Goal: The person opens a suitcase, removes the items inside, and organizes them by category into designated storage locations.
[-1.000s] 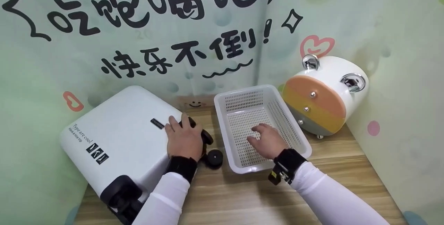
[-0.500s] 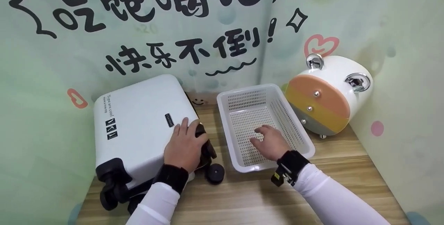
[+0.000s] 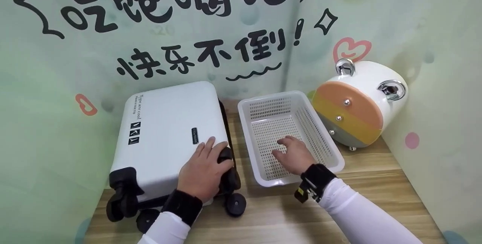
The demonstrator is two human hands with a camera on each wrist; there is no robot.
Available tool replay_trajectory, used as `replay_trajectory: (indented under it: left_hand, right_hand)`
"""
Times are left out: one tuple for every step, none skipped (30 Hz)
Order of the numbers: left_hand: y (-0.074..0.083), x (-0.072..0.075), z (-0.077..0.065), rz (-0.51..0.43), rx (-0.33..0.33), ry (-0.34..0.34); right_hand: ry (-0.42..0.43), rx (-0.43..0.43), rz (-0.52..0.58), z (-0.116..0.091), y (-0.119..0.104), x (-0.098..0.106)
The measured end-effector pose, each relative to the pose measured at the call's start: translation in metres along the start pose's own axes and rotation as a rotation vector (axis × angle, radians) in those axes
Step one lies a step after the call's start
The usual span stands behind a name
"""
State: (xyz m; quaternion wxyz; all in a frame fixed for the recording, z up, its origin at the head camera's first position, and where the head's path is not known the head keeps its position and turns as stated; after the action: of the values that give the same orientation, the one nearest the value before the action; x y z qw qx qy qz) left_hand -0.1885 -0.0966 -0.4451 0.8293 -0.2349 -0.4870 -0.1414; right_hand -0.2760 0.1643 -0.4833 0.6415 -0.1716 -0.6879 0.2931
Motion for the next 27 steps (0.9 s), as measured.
replay_trajectory:
  left_hand:
    - [0.001, 0.001, -0.001, -0.001, -0.01, 0.001]
    - [0.002, 0.001, -0.001, -0.002, -0.019, 0.0]
    - [0.003, 0.002, -0.002, -0.002, -0.03, 0.0]
    - [0.004, 0.003, -0.002, -0.002, -0.038, -0.002]
    - [0.005, 0.003, -0.003, -0.003, -0.048, -0.002]
    - [0.006, 0.004, -0.004, -0.004, -0.058, -0.003]
    - [0.007, 0.004, -0.004, -0.006, -0.069, -0.005]
    - [0.007, 0.005, -0.005, -0.011, -0.079, -0.005]
    - [0.008, 0.006, -0.006, -0.016, -0.089, -0.006]
    - [0.009, 0.006, -0.007, -0.021, -0.098, -0.008]
    - [0.01, 0.007, -0.008, -0.023, -0.108, -0.007]
    - [0.01, 0.007, -0.008, -0.026, -0.115, -0.007]
    - [0.011, 0.008, -0.009, -0.028, -0.122, -0.004]
    - [0.011, 0.008, -0.009, -0.029, -0.126, 0.003]
    - [0.011, 0.008, -0.01, -0.028, -0.129, 0.012]
    - [0.011, 0.009, -0.01, -0.029, -0.129, 0.023]
    - [0.011, 0.009, -0.011, -0.028, -0.126, 0.036]
    - [0.011, 0.008, -0.011, -0.03, -0.121, 0.05]
    - [0.01, 0.008, -0.012, -0.031, -0.113, 0.063]
    - [0.01, 0.008, -0.014, -0.033, -0.103, 0.076]
    - [0.01, 0.007, -0.016, -0.036, -0.092, 0.086]
    - [0.009, 0.006, -0.02, -0.037, -0.078, 0.094]
    - [0.008, 0.005, -0.023, -0.036, -0.063, 0.102]
    - [0.007, 0.004, -0.028, -0.031, -0.051, 0.111]
    - [0.006, 0.003, -0.032, -0.022, -0.04, 0.123]
    - [0.004, 0.0, -0.038, -0.01, -0.031, 0.136]
    - [0.003, -0.003, -0.044, 0.0, -0.022, 0.151]
  right_hand:
    - [0.0, -0.002, 0.002, 0.0, 0.0, 0.0]
    - [0.001, -0.003, 0.004, 0.0, 0.0, 0.0]
    - [0.001, -0.004, 0.006, 0.0, 0.0, -0.001]
    - [0.002, -0.003, 0.004, 0.0, -0.001, -0.001]
    - [0.003, -0.005, 0.006, -0.001, -0.001, -0.001]
    - [0.004, -0.005, 0.004, -0.001, -0.001, -0.002]
    - [0.006, -0.005, 0.002, -0.001, -0.001, -0.002]
    - [0.009, -0.005, 0.0, -0.001, -0.002, -0.002]
    - [0.01, -0.004, -0.003, -0.001, -0.002, -0.002]
    - [0.012, -0.003, -0.006, -0.001, -0.003, -0.002]
    - [0.013, -0.003, -0.008, -0.002, -0.003, -0.003]
    - [0.012, -0.005, -0.009, -0.001, -0.003, -0.003]
    - [0.012, -0.006, -0.011, -0.001, -0.003, -0.003]
    - [0.011, -0.009, -0.013, -0.001, -0.003, -0.003]
    - [0.011, -0.01, -0.018, 0.0, -0.003, -0.003]
    - [0.012, -0.014, -0.019, 0.0, -0.003, -0.003]
    - [0.013, -0.017, -0.022, 0.0, -0.003, -0.003]
    - [0.014, -0.023, -0.021, 0.0, -0.003, -0.004]
    - [0.017, -0.026, -0.02, 0.001, -0.004, -0.004]
    - [0.019, -0.03, -0.02, 0.001, -0.004, -0.004]
    - [0.021, -0.032, -0.019, 0.001, -0.005, -0.005]
    - [0.02, -0.036, -0.015, 0.001, -0.005, -0.005]
    - [0.019, -0.037, -0.013, 0.001, -0.006, -0.006]
    - [0.017, -0.039, -0.011, 0.001, -0.006, -0.006]
    - [0.016, -0.04, -0.008, 0.001, -0.006, -0.007]
    - [0.015, -0.041, -0.008, 0.001, -0.007, -0.007]
    - [0.014, -0.04, -0.011, 0.0, -0.007, -0.008]
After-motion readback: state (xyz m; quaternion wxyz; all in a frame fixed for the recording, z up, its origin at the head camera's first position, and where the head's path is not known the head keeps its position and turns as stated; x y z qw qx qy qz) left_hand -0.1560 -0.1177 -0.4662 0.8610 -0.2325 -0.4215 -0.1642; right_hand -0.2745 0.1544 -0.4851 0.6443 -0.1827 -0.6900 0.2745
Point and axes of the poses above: each hand's wrist, its own z-axis towards the middle knuckle, its own x-axis out of the back of the hand, y = z × x, the point moved 4 cm from there along z, towards the middle knuckle, and after that the axes turned 2 degrees about z, right-handed, at the moved point
